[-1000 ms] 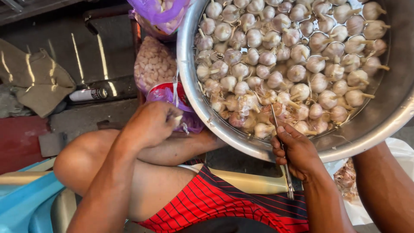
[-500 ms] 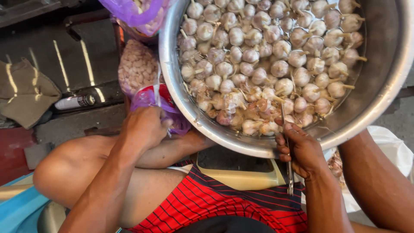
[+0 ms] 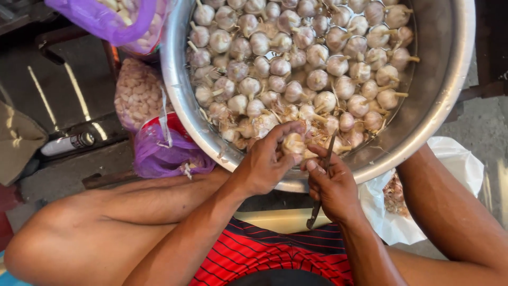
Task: A person is manually peeling garlic bulbs. They use a small knife to trim the root end and then remove the outer skin with their fingers.
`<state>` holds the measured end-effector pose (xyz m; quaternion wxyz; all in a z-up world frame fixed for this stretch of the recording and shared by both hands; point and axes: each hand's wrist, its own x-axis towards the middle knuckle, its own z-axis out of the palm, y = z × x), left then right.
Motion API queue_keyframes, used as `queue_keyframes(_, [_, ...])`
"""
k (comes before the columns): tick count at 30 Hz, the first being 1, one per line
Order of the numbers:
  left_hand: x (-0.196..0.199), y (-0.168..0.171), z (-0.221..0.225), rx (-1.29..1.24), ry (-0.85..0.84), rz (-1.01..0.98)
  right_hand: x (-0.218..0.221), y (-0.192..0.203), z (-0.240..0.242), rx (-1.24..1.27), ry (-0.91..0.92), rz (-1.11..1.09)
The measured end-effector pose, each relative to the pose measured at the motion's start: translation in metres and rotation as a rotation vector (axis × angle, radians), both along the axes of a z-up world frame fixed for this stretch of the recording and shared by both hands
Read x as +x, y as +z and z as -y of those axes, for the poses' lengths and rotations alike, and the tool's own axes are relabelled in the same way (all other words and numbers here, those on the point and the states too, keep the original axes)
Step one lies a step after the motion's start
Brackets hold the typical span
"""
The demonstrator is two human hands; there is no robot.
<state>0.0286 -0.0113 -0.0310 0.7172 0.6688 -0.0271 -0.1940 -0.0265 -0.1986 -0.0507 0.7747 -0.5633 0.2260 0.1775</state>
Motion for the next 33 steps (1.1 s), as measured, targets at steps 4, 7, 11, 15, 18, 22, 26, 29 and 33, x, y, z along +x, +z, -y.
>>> queue_keyframes(4, [0.0,0.012,-0.002,0.005,-0.042,0.043,0.004,0.018,0.002,-0.054,-0.017,0.094])
queue_keyframes(7, [0.0,0.01,-0.008,-0.047,0.014,0.102,0.003,0.016,0.006,-0.071,0.034,0.173])
queue_keyframes(11, [-0.007,0.008,-0.007,-0.17,0.072,0.059,0.008,0.025,0.001,-0.097,0.046,0.198])
queue_keyframes(15, [-0.006,0.014,-0.013,-0.121,0.071,0.098,0.005,0.01,0.009,-0.141,0.051,0.182])
queue_keyframes(18, [-0.01,0.0,-0.013,-0.102,0.061,0.148,0.007,0.009,0.012,-0.14,0.035,0.187])
queue_keyframes(22, [-0.004,0.021,-0.013,-0.101,0.068,0.221,0.007,0.016,0.006,-0.163,0.034,0.202])
queue_keyframes(26, [-0.009,0.01,-0.004,-0.122,0.187,0.26,0.011,0.03,-0.007,-0.116,0.097,0.286])
queue_keyframes(29, [-0.013,0.007,-0.002,-0.197,0.22,0.199,0.014,0.05,-0.015,-0.112,0.122,0.315])
queue_keyframes(33, [-0.001,0.033,-0.015,-0.035,0.07,0.346,0.01,0.036,-0.003,-0.096,0.123,0.325])
